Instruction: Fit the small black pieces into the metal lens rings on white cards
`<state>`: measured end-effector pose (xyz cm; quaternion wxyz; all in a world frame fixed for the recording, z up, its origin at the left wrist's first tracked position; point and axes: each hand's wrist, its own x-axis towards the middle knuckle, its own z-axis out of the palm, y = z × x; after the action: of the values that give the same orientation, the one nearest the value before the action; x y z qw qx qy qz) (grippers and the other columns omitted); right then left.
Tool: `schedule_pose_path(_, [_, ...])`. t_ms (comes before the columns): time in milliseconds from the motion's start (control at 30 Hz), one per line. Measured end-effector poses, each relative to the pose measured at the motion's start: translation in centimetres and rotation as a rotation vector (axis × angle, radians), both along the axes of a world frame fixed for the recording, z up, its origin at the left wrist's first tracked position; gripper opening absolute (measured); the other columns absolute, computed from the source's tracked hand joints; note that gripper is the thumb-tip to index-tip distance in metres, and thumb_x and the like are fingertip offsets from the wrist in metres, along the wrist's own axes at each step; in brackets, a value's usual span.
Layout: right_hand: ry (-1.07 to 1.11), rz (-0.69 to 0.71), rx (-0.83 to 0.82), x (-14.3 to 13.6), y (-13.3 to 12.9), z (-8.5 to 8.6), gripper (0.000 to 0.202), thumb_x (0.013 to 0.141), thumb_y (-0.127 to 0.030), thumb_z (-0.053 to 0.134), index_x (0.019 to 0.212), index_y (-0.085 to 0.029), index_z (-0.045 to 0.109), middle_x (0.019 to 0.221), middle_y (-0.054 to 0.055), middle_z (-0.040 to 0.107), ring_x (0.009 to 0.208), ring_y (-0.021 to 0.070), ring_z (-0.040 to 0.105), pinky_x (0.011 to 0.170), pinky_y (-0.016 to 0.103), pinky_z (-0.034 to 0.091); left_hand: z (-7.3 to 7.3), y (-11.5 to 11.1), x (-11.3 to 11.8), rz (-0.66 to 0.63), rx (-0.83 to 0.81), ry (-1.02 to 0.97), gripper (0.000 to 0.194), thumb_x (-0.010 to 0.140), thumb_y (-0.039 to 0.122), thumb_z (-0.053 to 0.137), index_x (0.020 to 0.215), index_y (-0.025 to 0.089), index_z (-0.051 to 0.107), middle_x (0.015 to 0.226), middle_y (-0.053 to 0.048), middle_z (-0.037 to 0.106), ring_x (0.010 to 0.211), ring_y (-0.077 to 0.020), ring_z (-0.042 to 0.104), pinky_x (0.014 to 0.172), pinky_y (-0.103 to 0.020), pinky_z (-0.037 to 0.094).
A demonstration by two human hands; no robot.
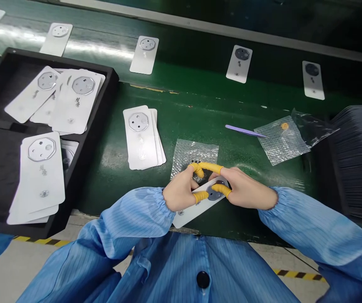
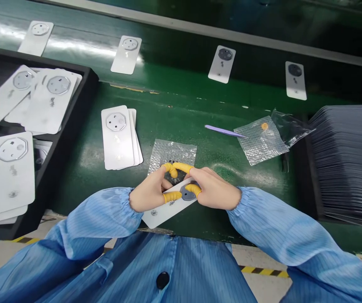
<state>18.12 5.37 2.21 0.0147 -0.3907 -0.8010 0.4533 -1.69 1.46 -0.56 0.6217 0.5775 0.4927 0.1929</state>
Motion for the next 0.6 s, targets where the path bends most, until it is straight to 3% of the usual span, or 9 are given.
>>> schedule_pose_path(133, [0.02, -0.072, -0.055, -0.4, -0.1, 0.0, 0.025, 0.079, -0.015, 0.055, 0.101, -0.021, 0.064, 0.088, 0.003, 0.071, 0.074, 0.0188, 0.065, 0.064, 0.031, 0.05, 0.1, 0.2, 0.0, 0.007, -0.032, 0.036, 0.039, 0.071, 0.03, 0.071, 0.094, 0.019, 0.042, 0.046, 0.011, 0.049, 0.038, -0.0081, 0.046, 0.039, -0.019, 0.027])
schedule_pose_path(267, [0.068, -0.054, -0.101, -0.3, 0.7, -0.1, 0.03, 0.084, -0.02, 0.056, 0.113, -0.021, 0.06, 0.091, 0.003, 0.07, 0.078, 0.0175, 0.065, 0.066, 0.03, 0.053, -0.1, 0.5, -0.3, 0.002, -0.032, 0.038, 0.042, 0.07, 0.03, 0.072, 0.097, 0.018, 0.043, 0.047, 0.009, 0.053, 0.041, -0.0109, 0.052, 0.039, -0.019, 0.03])
schedule_pose_path(400, [0.22, -0.031, -0.204, 0.4, 1.7, 0.2, 0.045, 0.086, -0.029, 0.058, 0.13, -0.022, 0.051, 0.106, 0.004, 0.069, 0.096, 0.0182, 0.066, 0.082, 0.034, 0.056, 0.2, 0.8, -0.8, -0.02, -0.136, -0.089, 0.046, 0.07, 0.03, 0.073, 0.104, 0.015, 0.046, 0.052, 0.005, 0.061, 0.044, -0.0127, 0.057, 0.042, -0.02, 0.037])
schedule_pose_path(500, [0.31, -0.166, -0.213, 1.4, 2.3, 1.0, 0.046, 0.088, -0.036, 0.057, 0.131, -0.023, 0.05, 0.114, 0.005, 0.068, 0.104, 0.019, 0.065, 0.09, 0.037, 0.055, 1.0, 1.3, -1.0, 0.058, -0.245, -0.225, 0.046, 0.069, 0.031, 0.075, 0.105, 0.013, 0.052, 0.061, 0.0, 0.066, 0.052, -0.0144, 0.062, 0.048, -0.022, 0.045])
schedule_pose_path(600, [0.317, -0.323, -0.077, 3.2, 3.9, 1.5, 0.043, 0.087, -0.04, 0.058, 0.126, -0.023, 0.054, 0.109, 0.006, 0.07, 0.103, 0.021, 0.066, 0.094, 0.041, 0.054, 1.8, 1.8, -1.2, 0.224, -0.299, -0.349, 0.049, 0.065, 0.036, 0.079, 0.1, 0.012, 0.055, 0.07, -0.004, 0.069, 0.058, -0.0162, 0.065, 0.053, -0.025, 0.05])
